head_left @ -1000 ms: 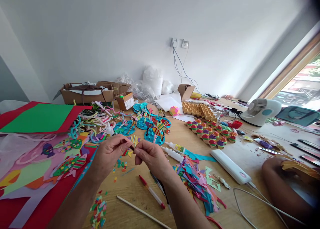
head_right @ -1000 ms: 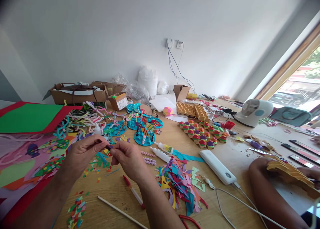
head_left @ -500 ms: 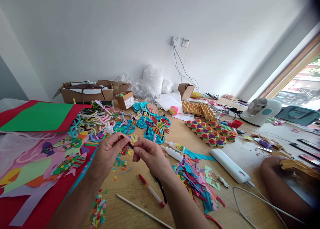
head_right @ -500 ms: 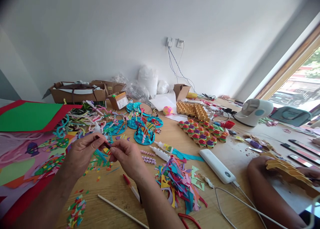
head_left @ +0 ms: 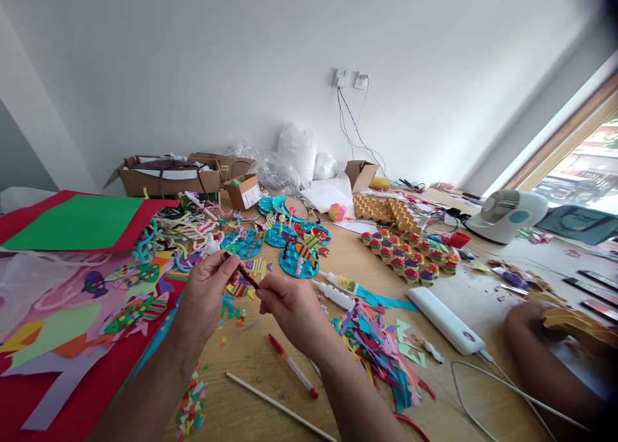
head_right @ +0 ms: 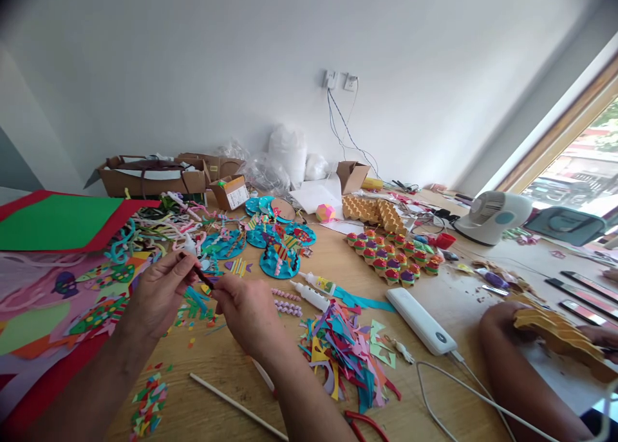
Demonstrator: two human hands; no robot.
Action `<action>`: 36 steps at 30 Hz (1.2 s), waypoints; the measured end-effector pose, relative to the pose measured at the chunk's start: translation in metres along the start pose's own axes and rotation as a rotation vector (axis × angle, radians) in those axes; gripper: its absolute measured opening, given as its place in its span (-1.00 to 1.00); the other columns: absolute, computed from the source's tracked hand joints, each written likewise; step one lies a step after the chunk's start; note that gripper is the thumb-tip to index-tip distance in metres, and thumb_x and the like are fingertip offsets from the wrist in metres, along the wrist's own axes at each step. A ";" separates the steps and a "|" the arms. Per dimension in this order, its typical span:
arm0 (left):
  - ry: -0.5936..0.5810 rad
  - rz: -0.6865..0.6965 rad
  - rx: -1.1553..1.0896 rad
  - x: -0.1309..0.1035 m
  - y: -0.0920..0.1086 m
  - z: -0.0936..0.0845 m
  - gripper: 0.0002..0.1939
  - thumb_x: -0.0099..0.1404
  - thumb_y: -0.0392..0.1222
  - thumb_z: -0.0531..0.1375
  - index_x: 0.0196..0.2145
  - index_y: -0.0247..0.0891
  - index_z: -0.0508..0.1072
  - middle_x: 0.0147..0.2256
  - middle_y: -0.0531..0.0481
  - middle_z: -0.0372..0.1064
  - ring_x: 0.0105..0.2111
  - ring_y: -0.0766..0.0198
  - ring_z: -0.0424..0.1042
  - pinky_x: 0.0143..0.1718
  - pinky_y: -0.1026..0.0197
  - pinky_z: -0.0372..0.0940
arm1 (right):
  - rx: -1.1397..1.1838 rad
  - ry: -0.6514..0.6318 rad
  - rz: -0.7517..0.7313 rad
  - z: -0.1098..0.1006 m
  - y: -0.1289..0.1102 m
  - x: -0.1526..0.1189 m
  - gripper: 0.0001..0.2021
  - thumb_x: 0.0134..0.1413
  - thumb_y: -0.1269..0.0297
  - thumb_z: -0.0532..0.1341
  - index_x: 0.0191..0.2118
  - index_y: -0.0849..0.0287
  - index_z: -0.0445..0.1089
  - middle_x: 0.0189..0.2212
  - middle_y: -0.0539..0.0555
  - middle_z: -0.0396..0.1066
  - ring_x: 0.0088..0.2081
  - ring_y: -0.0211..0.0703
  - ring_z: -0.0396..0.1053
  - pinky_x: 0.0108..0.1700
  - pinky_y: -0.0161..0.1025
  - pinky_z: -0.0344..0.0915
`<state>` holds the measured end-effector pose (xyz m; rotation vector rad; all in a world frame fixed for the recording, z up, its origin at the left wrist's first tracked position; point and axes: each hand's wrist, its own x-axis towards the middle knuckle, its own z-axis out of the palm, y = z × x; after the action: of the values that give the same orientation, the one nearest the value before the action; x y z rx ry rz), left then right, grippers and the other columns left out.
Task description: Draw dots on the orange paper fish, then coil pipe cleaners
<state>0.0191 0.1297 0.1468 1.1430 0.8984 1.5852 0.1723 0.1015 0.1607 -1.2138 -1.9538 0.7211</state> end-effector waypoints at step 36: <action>-0.154 -0.175 -0.127 -0.009 0.002 0.012 -0.81 -0.06 -0.11 0.35 -0.57 -0.28 0.48 -0.56 0.07 0.33 -0.52 0.36 0.25 -0.47 0.34 0.20 | 0.228 -0.024 -0.013 -0.003 0.000 -0.001 -0.82 0.05 0.43 0.11 -0.54 0.17 0.29 -0.63 -0.08 0.32 -0.55 -0.33 0.27 -0.46 -0.43 0.15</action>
<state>0.0307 0.1214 0.1498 1.0518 0.7634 1.3724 0.1751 0.1013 0.1620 -1.0575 -1.8392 0.9287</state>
